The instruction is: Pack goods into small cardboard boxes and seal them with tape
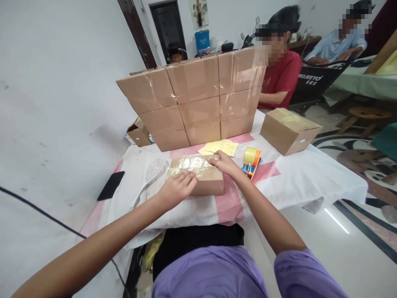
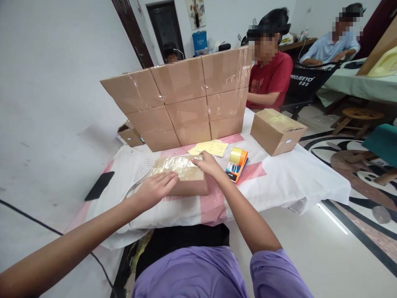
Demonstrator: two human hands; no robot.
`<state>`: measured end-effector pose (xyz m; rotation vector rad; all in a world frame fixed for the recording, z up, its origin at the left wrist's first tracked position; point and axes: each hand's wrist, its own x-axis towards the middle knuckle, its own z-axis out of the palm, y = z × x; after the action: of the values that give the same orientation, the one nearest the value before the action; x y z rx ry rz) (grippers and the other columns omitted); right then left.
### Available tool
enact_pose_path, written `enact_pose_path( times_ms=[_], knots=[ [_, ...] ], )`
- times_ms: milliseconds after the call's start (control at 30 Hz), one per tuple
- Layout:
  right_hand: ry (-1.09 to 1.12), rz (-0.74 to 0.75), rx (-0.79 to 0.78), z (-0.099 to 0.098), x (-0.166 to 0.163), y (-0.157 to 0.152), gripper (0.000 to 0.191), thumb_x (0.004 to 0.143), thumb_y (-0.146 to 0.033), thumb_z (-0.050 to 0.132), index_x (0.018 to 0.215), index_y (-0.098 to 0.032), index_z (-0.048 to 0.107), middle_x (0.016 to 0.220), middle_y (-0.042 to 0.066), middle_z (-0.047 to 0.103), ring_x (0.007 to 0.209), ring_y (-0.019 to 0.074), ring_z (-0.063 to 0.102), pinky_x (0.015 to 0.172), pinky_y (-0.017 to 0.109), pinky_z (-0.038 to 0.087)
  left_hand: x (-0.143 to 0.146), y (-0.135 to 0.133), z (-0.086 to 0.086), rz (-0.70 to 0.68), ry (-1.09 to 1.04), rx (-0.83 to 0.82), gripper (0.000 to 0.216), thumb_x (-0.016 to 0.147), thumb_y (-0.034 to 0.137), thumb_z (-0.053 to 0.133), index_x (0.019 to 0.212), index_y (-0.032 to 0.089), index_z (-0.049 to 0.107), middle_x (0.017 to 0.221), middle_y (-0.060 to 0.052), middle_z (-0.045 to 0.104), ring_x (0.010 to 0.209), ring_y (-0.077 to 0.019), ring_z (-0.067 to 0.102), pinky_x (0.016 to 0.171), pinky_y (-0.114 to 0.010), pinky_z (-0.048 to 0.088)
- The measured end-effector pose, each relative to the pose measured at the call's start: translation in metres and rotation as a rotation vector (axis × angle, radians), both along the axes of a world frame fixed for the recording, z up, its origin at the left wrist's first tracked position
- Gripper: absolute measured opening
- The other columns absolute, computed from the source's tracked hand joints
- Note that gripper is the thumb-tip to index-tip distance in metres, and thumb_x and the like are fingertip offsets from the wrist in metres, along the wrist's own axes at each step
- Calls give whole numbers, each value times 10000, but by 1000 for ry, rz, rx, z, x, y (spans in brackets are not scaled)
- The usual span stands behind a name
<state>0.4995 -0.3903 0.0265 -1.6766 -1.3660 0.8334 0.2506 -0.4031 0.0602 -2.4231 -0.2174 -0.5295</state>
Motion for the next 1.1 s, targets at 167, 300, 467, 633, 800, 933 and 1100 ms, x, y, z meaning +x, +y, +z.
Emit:
enact_pose_path(
  times_ms=[167, 300, 467, 633, 800, 933, 1100],
  knots=[
    [2, -4, -8, -4, 0, 1, 305, 782, -417, 684, 958, -190, 580, 974, 47, 689, 898, 219, 636, 715, 274, 433, -6, -15, -24, 33, -100, -188, 134, 945, 106, 528, 944, 130, 660, 1270, -211, 688, 1196, -302, 666, 992, -437, 571],
    [-28, -5, 40, -3, 1, -1, 394, 797, -430, 684, 1090, -180, 601, 1060, 71, 693, 954, 227, 641, 766, 287, 456, -8, -32, -46, 124, -108, -188, 128, 908, 56, 521, 880, 119, 629, 1447, -287, 528, 1414, -382, 441, 1102, -543, 473],
    [-249, 193, 211, 26, -4, 5, 429, 868, -508, 628, 1183, -219, 660, 1109, 77, 715, 976, 226, 655, 830, 300, 460, -4, -35, -60, 183, -161, -163, 154, 891, 46, 517, 906, 128, 646, 1468, -256, 520, 1447, -391, 378, 1105, -564, 470],
    [-466, 367, 3, 58, -25, 28, 407, 724, -569, 763, 911, -208, 754, 961, 101, 755, 874, 278, 666, 741, 323, 449, -1, -35, -62, 194, -208, -193, 148, 899, 76, 527, 881, 150, 654, 1467, -216, 541, 1419, -370, 442, 1091, -541, 489],
    [-496, 444, -72, 58, -32, 39, 275, 721, -508, 768, 752, -235, 748, 850, 65, 756, 783, 265, 673, 712, 330, 448, -2, -46, -69, 220, -258, -268, 143, 897, 92, 538, 891, 162, 662, 1480, -210, 530, 1429, -355, 435, 1113, -557, 455],
    [-529, 376, -73, 53, -41, 40, 295, 801, -507, 691, 742, -222, 745, 877, 102, 756, 868, 313, 685, 778, 379, 460, 3, -49, -81, 248, -297, -282, 119, 895, 116, 561, 904, 155, 673, 1505, -215, 498, 1451, -372, 394, 1132, -587, 417],
    [-534, 208, -27, 54, -30, 27, 335, 891, -496, 603, 833, -203, 754, 955, 135, 756, 990, 318, 683, 875, 406, 476, 0, -56, -107, 280, -311, -313, 210, 876, 128, 581, 1048, 171, 694, 1516, -202, 483, 1457, -384, 374, 1156, -602, 385]
  ],
)
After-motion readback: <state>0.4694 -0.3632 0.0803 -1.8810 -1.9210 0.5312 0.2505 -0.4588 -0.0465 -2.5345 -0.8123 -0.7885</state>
